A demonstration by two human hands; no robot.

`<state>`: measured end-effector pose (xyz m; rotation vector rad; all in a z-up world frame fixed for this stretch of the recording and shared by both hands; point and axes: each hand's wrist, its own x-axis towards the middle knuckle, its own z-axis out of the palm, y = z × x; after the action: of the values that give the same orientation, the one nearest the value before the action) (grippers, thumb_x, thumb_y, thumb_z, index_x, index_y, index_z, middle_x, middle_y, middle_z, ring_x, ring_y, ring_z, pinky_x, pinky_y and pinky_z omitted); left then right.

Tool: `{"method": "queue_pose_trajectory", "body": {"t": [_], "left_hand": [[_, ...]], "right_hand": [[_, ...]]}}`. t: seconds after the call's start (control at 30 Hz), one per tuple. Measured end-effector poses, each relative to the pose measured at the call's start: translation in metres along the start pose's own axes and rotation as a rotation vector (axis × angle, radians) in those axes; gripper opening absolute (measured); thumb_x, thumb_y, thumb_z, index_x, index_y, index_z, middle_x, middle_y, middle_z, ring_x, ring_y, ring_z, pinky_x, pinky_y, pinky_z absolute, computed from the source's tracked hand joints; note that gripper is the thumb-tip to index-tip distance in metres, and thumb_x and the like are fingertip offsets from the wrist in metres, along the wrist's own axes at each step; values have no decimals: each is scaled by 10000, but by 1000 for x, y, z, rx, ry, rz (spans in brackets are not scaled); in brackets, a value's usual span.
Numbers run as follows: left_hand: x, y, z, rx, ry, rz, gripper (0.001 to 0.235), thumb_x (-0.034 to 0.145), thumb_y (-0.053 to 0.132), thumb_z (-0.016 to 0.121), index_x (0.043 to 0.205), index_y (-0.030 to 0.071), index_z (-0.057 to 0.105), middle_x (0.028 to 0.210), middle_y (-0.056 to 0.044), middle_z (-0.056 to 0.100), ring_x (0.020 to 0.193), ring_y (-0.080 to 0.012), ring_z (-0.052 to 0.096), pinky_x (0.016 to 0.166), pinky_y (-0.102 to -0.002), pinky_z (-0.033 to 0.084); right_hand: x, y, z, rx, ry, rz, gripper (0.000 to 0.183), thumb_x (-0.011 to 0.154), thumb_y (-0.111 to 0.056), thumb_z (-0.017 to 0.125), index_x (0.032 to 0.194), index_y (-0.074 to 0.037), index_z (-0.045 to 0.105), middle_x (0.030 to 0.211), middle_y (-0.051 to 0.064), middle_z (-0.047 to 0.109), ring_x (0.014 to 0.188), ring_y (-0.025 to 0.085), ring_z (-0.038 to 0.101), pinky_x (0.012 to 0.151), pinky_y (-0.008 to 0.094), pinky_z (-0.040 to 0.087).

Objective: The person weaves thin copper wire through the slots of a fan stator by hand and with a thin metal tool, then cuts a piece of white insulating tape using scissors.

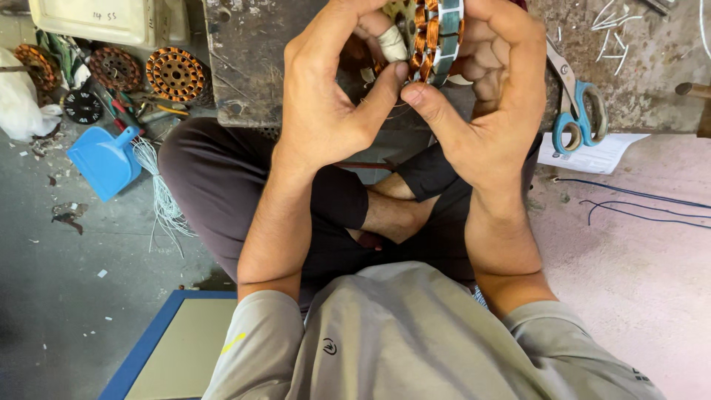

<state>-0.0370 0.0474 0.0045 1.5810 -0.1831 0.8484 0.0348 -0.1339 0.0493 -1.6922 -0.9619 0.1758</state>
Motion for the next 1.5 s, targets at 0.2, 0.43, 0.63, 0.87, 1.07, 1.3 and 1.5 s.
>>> {"method": "queue_pose_trajectory", "body": {"t": [0.2, 0.43, 0.63, 0.87, 1.07, 1.3, 1.5], "left_hand": [[3, 1, -4, 16, 20, -57, 357, 984, -124, 704, 1232, 50, 514, 978, -64, 642, 786, -125, 664, 674, -241, 506], [-5, 5, -9, 156, 107, -22, 283, 1068, -105, 687, 1242, 36, 513, 973, -83, 595, 807, -160, 594, 728, -250, 477], [-4, 13, -16, -1, 93, -85, 313, 1094, -143, 616, 1331, 19, 491, 1048, -71, 619, 814, -108, 619, 713, -212, 506], [-10, 16, -22, -81, 143, -67, 345, 1133, -151, 708, 1360, 13, 506, 1162, -66, 609, 859, -146, 573, 795, -234, 459], [-10, 17, -24, -146, 141, -44, 366, 1101, -139, 697, 1360, 16, 489, 1220, -76, 599, 859, -117, 611, 785, -213, 458], [-11, 29, -23, -163, 198, -15, 356, 1096, -150, 703, 1319, 21, 484, 1195, -82, 545, 856, -126, 578, 823, -217, 462], [-30, 19, -13, -259, 232, -55, 425, 1124, -180, 708, 1360, 64, 452, 1177, -73, 586, 928, -151, 592, 887, -251, 484]], "right_hand": [[2, 1, -1, -25, -5, 19, 607, 1037, -56, 878, 1436, -19, 421, 1256, 115, 640, 1108, 160, 658, 970, 274, 563], [0, 2, -1, -11, 6, 28, 606, 1045, -40, 874, 1446, -18, 420, 1251, 119, 643, 1109, 166, 657, 992, 283, 565], [2, -1, -1, -40, 2, 7, 595, 1055, -22, 855, 1447, -17, 408, 1242, 116, 644, 1100, 164, 663, 968, 270, 565], [2, -3, -2, -68, -17, -28, 630, 1066, -4, 871, 1478, -42, 396, 1296, 121, 620, 1120, 171, 657, 963, 268, 576], [5, -12, -5, -117, -46, -23, 646, 1069, -3, 870, 1484, -45, 376, 1357, 122, 579, 1136, 170, 651, 973, 274, 581], [0, -47, -17, -253, -61, -84, 462, 1042, -14, 796, 1387, -38, 489, 1291, 82, 540, 1076, 190, 609, 908, 278, 513], [13, -65, -13, -708, -176, -305, 211, 1056, -72, 714, 1242, -56, 617, 1100, 71, 631, 928, 227, 625, 803, 305, 479]]}}
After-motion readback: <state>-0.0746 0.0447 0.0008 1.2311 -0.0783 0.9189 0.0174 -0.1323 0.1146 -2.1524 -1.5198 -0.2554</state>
